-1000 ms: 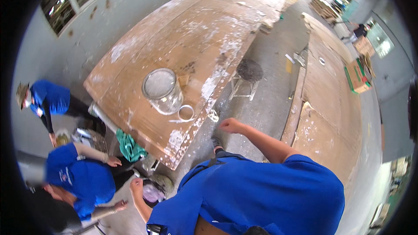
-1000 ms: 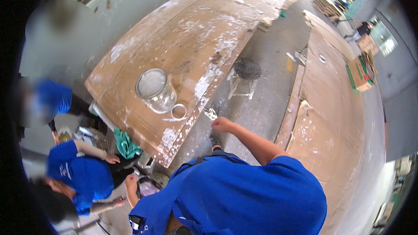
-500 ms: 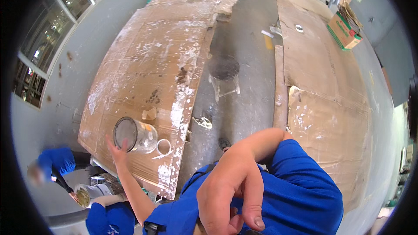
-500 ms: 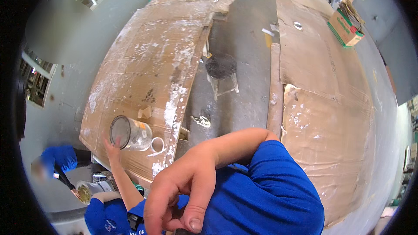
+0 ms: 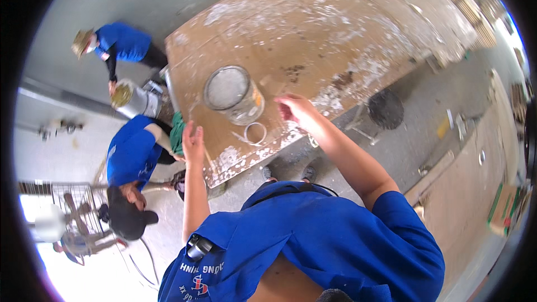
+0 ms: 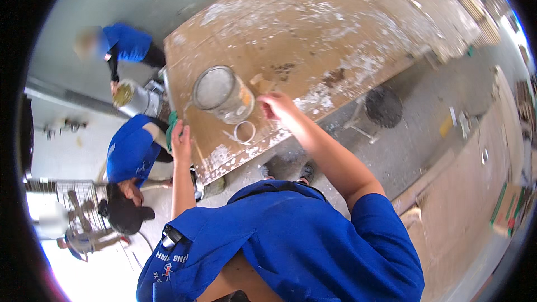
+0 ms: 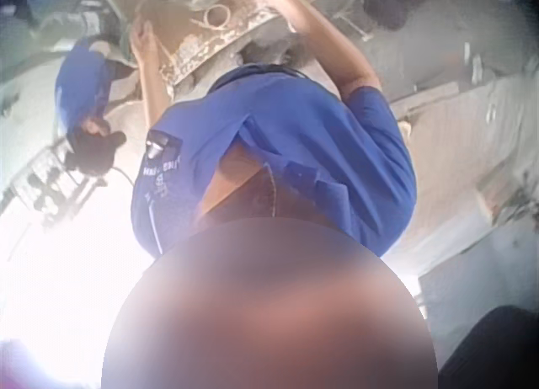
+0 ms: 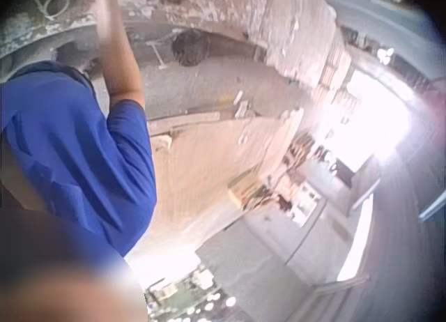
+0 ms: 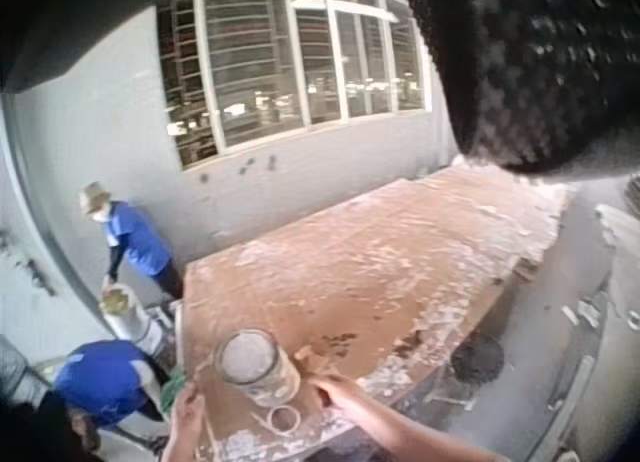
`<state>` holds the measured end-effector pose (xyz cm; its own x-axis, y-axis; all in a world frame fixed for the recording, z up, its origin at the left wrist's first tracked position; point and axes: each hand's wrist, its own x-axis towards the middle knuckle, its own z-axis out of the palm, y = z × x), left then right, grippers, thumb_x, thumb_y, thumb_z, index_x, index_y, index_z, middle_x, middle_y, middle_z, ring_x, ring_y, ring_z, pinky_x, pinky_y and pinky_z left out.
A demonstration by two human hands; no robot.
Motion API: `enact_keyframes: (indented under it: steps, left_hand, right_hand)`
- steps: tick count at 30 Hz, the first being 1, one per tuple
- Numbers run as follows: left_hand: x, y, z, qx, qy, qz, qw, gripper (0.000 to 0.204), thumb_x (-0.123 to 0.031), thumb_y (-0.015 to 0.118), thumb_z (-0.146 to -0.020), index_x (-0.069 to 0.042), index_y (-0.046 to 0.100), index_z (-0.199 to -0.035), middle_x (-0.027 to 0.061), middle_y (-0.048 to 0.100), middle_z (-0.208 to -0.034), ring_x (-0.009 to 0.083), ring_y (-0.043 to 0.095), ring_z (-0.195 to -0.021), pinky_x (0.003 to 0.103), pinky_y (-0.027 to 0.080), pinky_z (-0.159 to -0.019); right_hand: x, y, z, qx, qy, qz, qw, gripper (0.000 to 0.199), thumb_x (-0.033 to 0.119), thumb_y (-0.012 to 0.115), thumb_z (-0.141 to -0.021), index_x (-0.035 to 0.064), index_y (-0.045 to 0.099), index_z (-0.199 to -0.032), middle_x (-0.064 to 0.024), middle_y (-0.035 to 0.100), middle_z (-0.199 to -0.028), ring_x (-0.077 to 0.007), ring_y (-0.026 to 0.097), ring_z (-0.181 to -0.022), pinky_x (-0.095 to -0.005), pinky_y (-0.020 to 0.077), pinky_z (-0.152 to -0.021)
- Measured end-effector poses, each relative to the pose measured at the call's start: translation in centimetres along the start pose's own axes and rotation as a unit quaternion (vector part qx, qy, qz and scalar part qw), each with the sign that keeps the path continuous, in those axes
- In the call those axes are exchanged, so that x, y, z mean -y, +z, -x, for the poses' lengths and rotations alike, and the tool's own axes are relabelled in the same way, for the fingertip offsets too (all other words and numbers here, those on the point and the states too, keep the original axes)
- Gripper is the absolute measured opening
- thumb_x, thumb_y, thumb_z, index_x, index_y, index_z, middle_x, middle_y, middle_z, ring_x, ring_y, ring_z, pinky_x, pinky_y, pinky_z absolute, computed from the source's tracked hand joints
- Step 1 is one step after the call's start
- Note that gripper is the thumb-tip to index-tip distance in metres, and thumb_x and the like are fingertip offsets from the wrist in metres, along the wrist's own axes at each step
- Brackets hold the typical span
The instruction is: The person coils a yellow hose and places it on a table, then gathers sanding discs and a power sander into a cardboard box. They move a standing fan and later handle a white strap and a cloth, placing them into a bucket.
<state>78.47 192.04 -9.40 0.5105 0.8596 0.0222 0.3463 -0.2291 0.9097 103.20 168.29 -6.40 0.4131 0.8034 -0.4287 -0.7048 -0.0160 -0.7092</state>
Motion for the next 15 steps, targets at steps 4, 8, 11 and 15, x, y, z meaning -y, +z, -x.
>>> enact_keyframes:
  steps: [4, 8, 11, 15]
  left_hand:
    - [5.4, -2.3, 3.6, 0.037, -0.019, -0.033, 0.999, 0.039, -0.022, 0.064, -0.084, -0.003, 0.053, -0.116, 0.0104, 0.06, -0.106, 0.0164, 0.058, -0.088, 0.029, 0.047, -0.076]
    - [10.1, -4.6, 6.2, 0.087, -0.115, -0.125, 0.982, 0.033, -0.019, 0.064, -0.083, -0.001, 0.057, -0.11, 0.0087, 0.064, -0.096, 0.0157, 0.06, -0.088, 0.028, 0.048, -0.076]
    - [12.4, -6.2, 6.9, 0.083, -0.145, -0.046, 0.985, 0.034, -0.017, 0.063, -0.083, 0.0, 0.057, -0.111, 0.0097, 0.064, -0.098, 0.0158, 0.06, -0.088, 0.028, 0.048, -0.077]
    - [14.5, -7.7, 5.7, 0.098, -0.107, 0.009, 0.989, 0.032, -0.015, 0.063, -0.083, 0.001, 0.056, -0.11, 0.0117, 0.063, -0.099, 0.0165, 0.06, -0.09, 0.028, 0.047, -0.079]
  right_hand:
    - [-6.2, -1.0, -7.6, -0.133, 0.088, -0.01, 0.987, 0.021, 0.025, 0.051, -0.091, 0.0046, 0.055, -0.097, -0.0067, 0.057, -0.084, -0.0174, 0.056, -0.069, -0.0337, 0.0499, -0.067]
    - [-7.6, 2.3, -11.9, -0.144, 0.084, 0.03, 0.986, 0.02, 0.024, 0.046, -0.091, 0.0078, 0.053, -0.101, -0.005, 0.056, -0.087, -0.0164, 0.053, -0.08, -0.0355, 0.0462, -0.074]
    - [-5.9, 4.2, -11.9, -0.205, 0.058, 0.017, 0.977, 0.018, 0.022, 0.047, -0.09, 0.0103, 0.053, -0.102, -0.0037, 0.056, -0.088, -0.0154, 0.053, -0.079, -0.0364, 0.0436, -0.074]
    - [-3.4, 6.4, -10.5, -0.276, -0.027, 0.056, 0.959, 0.021, 0.02, 0.054, -0.085, 0.0119, 0.052, -0.104, -0.001, 0.055, -0.087, -0.0119, 0.05, -0.078, -0.0397, 0.0402, -0.077]
